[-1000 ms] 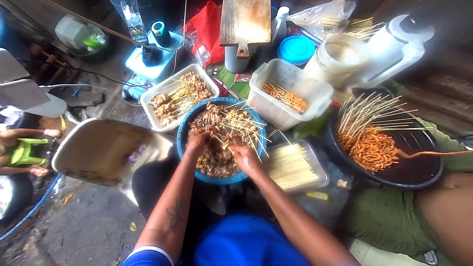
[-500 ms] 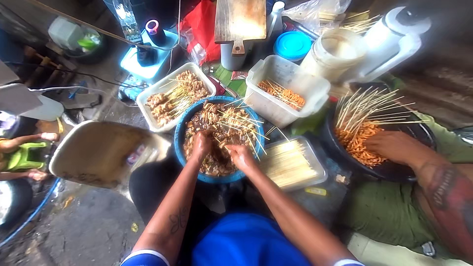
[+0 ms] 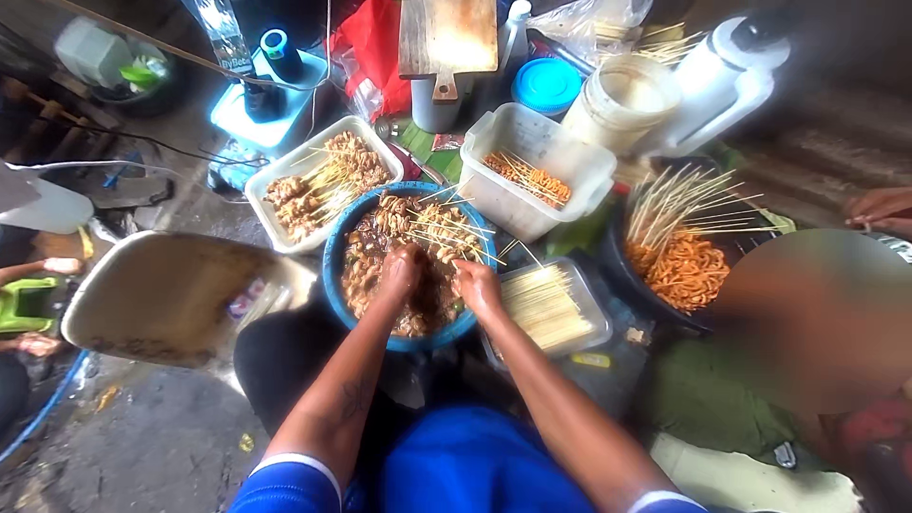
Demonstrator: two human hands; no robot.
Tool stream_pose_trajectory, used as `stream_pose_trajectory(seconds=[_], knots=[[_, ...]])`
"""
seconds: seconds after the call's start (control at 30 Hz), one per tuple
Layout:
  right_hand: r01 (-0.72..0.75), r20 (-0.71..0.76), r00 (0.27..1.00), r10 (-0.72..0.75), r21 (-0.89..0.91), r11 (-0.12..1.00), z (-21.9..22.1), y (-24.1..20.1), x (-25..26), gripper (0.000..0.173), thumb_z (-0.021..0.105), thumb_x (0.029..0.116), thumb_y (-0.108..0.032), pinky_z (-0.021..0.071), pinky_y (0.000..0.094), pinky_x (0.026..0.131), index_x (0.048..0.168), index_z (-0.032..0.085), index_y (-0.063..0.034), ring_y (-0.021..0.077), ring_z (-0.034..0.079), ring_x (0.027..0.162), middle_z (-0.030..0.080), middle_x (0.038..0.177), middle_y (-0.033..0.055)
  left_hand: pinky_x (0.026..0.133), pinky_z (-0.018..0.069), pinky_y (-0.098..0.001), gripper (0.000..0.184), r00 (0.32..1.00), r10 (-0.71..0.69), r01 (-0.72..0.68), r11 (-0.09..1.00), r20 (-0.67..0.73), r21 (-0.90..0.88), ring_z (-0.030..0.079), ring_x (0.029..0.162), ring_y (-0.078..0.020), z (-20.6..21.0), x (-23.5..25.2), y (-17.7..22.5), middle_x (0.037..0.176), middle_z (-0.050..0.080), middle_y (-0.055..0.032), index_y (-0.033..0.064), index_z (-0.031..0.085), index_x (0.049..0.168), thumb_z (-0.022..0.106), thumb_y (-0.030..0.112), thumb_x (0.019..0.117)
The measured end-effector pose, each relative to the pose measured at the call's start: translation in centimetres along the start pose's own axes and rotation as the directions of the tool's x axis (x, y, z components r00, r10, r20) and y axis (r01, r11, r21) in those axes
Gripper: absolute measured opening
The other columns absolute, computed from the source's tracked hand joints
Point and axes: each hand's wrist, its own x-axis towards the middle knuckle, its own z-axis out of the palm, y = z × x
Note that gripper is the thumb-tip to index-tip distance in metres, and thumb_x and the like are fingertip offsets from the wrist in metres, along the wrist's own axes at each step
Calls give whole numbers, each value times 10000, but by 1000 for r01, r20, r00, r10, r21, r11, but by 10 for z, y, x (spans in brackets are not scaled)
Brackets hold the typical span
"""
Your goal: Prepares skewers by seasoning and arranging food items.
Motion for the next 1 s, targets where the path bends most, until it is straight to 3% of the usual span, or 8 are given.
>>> stream_pose_trajectory(seconds=[0.2,0.27,0.37,0.47,0.6,0.73,0.83,1.0], knots=[[-7,13,1000,6,43,999,-4,13,-8,353,450,1071,-60,518,534,927,1343,673,-28,349,689,966,717,1091,236,1084,431,-602,262,988,-133,141,984,-73,110,566,1278,-431,-41,-3,-12,1297,639,-243,53,719,1210,571,52,994],[-10,24,1000,9,63,998,-2,11,-8,356,446,1077,-70,520,528,941,1352,668,-33,345,692,996,717,1120,232,1084,438,-572,236,998,16,-9,993,-67,114,583,1252,-407,-40,-12,-15,1270,658,-221,44,751,1137,607,11,953],[9,26,1000,-11,78,997,-1,7,-6,362,430,1077,-58,528,492,908,1351,664,-21,315,681,935,717,1042,212,1082,450,-580,266,938,285,-318,935,199,159,611,1241,-392,-16,-14,-15,1245,699,-180,57,774,1122,595,-31,946],[4,44,999,-6,55,998,-3,3,-8,361,429,1081,-60,523,488,908,1350,668,-31,307,677,925,716,1014,203,1084,427,-603,241,946,209,-274,923,247,270,582,1262,-419,-4,-10,-23,1299,665,-186,59,747,1168,571,51,1004],[37,75,996,-38,16,999,-3,7,-11,365,425,1077,-57,525,496,901,1347,670,-25,311,677,907,715,1018,210,1016,499,-551,241,996,-1,17,985,92,-171,671,1127,-337,-20,-8,-27,1169,712,-203,-4,732,1157,622,169,1031],[61,108,992,-61,8,998,1,4,-16,349,438,1087,-84,527,505,883,1334,681,-41,311,674,881,714,1011,206,775,541,-351,182,987,-158,130,754,14,-644,635,811,-150,-31,-11,-26,955,692,-122,-52,676,1108,621,96,1019],[94,126,988,-93,-4,996,1,-6,-21,341,452,1085,-84,527,510,917,1328,685,-35,325,694,931,726,1066,215,711,543,-294,167,968,-252,180,620,23,-764,631,757,-116,-31,-13,-24,922,689,-98,-53,656,1133,585,56,1026],[176,177,970,-165,-50,983,7,-11,-24,339,453,1083,-75,525,521,940,1321,688,-24,346,700,960,726,1089,225,727,534,-284,217,966,-259,150,591,-10,-793,608,764,-112,-26,-12,-24,971,670,-116,-71,646,1202,555,3,1019]])
